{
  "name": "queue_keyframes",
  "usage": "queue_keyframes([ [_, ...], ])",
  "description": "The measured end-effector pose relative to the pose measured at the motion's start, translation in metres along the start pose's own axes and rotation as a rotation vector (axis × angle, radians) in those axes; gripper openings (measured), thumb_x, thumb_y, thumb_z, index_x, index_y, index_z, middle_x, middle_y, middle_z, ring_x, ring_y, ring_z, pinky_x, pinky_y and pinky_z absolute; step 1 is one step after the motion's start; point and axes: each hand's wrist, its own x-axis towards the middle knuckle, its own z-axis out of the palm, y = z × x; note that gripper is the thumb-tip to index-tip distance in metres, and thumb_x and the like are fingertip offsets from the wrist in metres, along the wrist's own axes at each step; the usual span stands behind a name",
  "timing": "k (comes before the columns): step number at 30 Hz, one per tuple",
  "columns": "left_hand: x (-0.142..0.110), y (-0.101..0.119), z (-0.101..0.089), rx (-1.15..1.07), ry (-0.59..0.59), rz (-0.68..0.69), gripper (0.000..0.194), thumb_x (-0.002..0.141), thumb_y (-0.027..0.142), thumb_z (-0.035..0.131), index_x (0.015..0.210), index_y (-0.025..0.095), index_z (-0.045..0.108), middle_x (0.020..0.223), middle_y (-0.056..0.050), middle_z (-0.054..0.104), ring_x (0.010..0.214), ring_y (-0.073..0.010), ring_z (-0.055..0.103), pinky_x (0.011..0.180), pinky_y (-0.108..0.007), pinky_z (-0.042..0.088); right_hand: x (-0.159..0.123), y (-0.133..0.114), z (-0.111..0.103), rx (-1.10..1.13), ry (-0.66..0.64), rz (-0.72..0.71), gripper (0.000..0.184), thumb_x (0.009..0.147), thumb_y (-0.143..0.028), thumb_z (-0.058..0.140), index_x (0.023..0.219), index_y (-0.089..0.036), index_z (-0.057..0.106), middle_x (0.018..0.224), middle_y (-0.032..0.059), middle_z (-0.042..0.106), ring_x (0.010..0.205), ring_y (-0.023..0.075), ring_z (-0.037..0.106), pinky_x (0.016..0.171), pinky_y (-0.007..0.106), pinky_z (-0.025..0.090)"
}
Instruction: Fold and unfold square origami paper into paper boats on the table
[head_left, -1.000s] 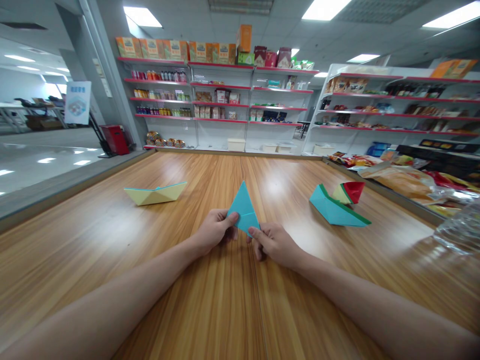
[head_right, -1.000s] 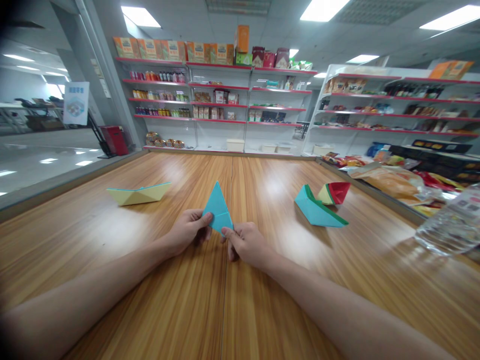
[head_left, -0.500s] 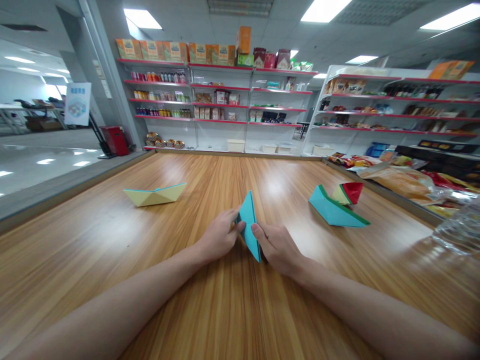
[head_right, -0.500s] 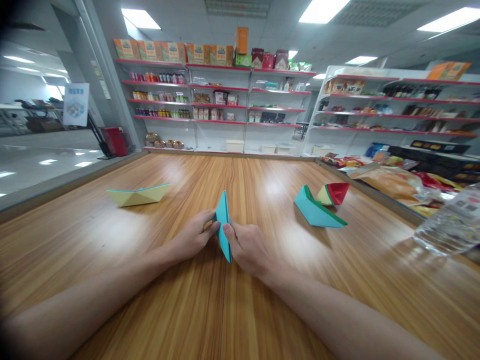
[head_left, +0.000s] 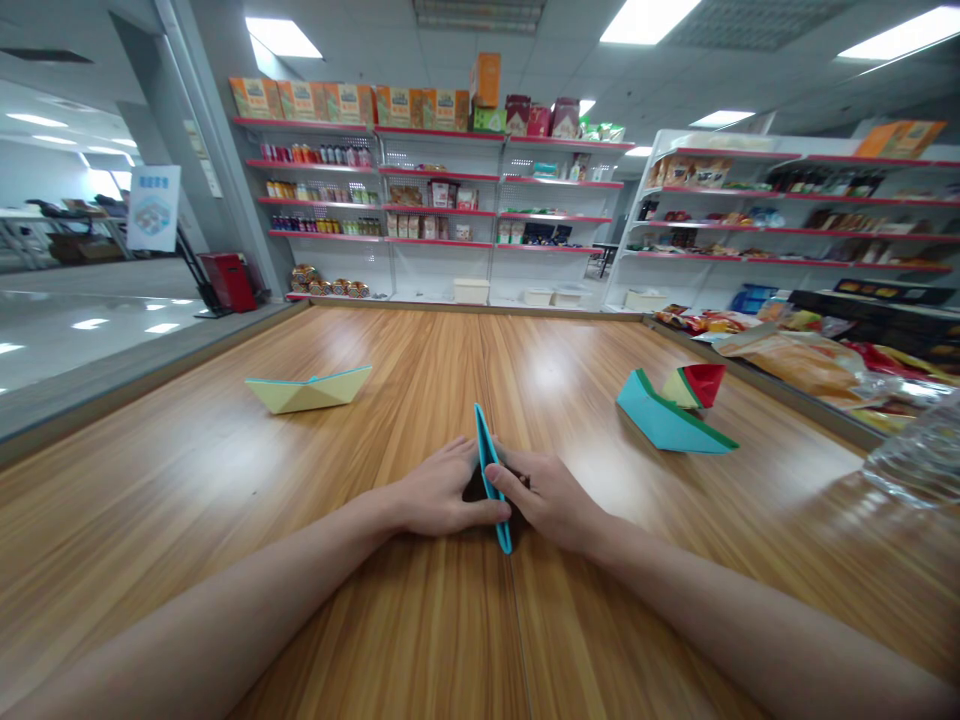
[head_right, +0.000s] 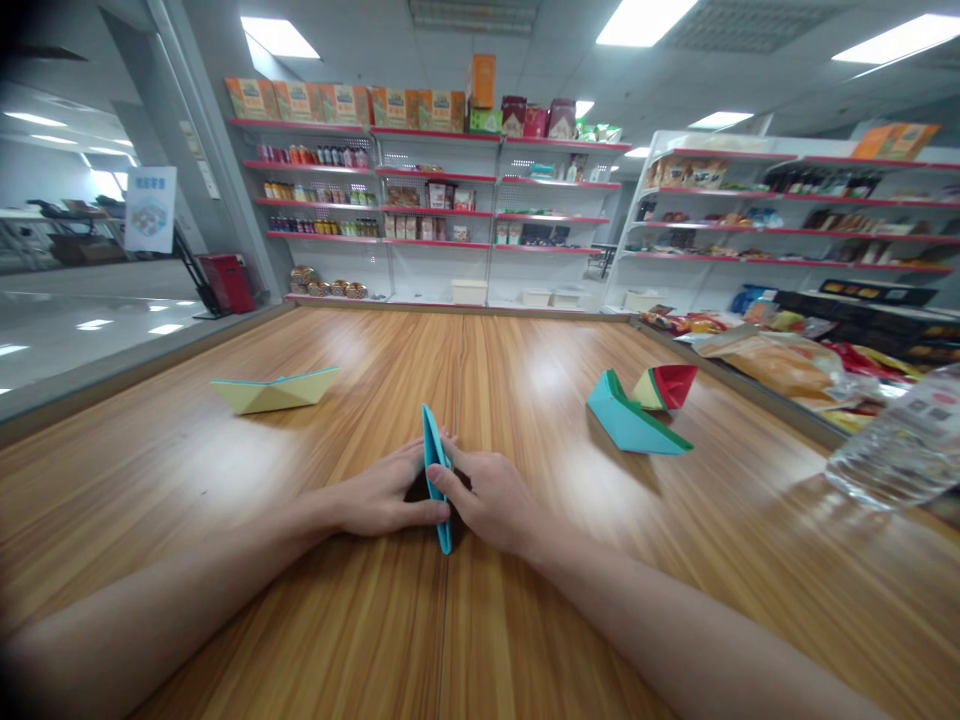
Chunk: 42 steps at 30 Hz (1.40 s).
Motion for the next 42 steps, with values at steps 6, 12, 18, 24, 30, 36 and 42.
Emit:
queue_keyframes([
  [6, 0.002, -0.005, 0.001, -0.107, 0.055, 0.043, 0.043, 0.081, 0.047, 0.055, 0.112, 0.017, 0.056, 0.114, -0.011, 0.059, 0.109, -0.0266, 0.051, 0.096, -0.04, 0.036, 0.0, 0.001, -0.001, 0.081, -0.013, 0.017, 0.035, 0.095, -0.038, 0.032, 0.097, -0.019, 0.062, 0.088, 0.0044, 0.067, 0.08, 0.0184, 0.062, 0.071, 0.027, 0.043],
  [12, 0.002, -0.006, 0.0, -0.233, 0.055, 0.007, 0.043, 0.081, 0.045, 0.056, 0.112, 0.016, 0.055, 0.109, -0.009, 0.061, 0.102, -0.025, 0.054, 0.091, -0.038, 0.041, 0.0, 0.008, 0.0, 0.152, -0.001, 0.034, 0.042, 0.096, -0.04, 0.029, 0.075, -0.017, 0.057, 0.075, 0.002, 0.062, 0.069, 0.0149, 0.057, 0.065, 0.025, 0.041],
  [18, 0.002, -0.01, 0.001, -0.443, 0.075, 0.019, 0.035, 0.084, 0.037, 0.054, 0.11, 0.013, 0.059, 0.11, -0.009, 0.062, 0.099, -0.0226, 0.056, 0.09, -0.034, 0.042, 0.001, 0.016, 0.003, 0.218, 0.054, 0.108, 0.046, 0.094, -0.046, 0.03, 0.065, -0.017, 0.05, 0.065, 0.0004, 0.055, 0.06, 0.0131, 0.05, 0.056, 0.023, 0.038],
  [24, 0.002, -0.017, 0.0, -0.651, 0.094, 0.026, 0.038, 0.084, 0.03, 0.056, 0.119, 0.014, 0.057, 0.108, -0.008, 0.064, 0.096, -0.0211, 0.057, 0.088, -0.033, 0.042, 0.001, 0.023, 0.005, 0.325, 0.069, 0.158, 0.047, 0.093, -0.047, 0.033, 0.061, -0.017, 0.049, 0.052, -0.0018, 0.049, 0.05, 0.0109, 0.048, 0.049, 0.022, 0.037],
  [30, 0.004, -0.017, -0.002, -0.833, 0.139, 0.019, 0.048, 0.082, 0.026, 0.06, 0.129, 0.018, 0.05, 0.109, -0.008, 0.064, 0.092, -0.0189, 0.059, 0.082, -0.031, 0.045, 0.001, 0.02, 0.005, 0.376, 0.134, 0.167, 0.041, 0.093, -0.045, 0.035, 0.076, -0.017, 0.058, 0.058, -0.0004, 0.058, 0.05, 0.0111, 0.057, 0.049, 0.021, 0.043],
  [36, 0.003, -0.018, 0.001, -0.977, 0.214, -0.068, 0.058, 0.079, 0.023, 0.063, 0.134, 0.024, 0.044, 0.117, -0.009, 0.061, 0.091, -0.0191, 0.06, 0.08, -0.034, 0.05, 0.003, 0.022, 0.006, 0.454, 0.191, 0.216, 0.041, 0.09, -0.048, 0.041, 0.106, -0.017, 0.062, 0.061, -0.0009, 0.059, 0.04, 0.0099, 0.055, 0.037, 0.021, 0.044],
  [42, 0.002, -0.016, 0.002, -0.956, 0.316, -0.1, 0.045, 0.079, 0.023, 0.062, 0.123, 0.027, 0.056, 0.148, -0.009, 0.026, 0.107, -0.0279, 0.056, 0.064, -0.028, 0.056, 0.007, 0.026, 0.006, 0.723, 0.152, 0.285, 0.058, 0.086, -0.051, 0.047, 0.134, -0.018, 0.043, 0.074, 0.0037, 0.064, 0.057, 0.0166, 0.065, 0.047, 0.029, 0.055],
])
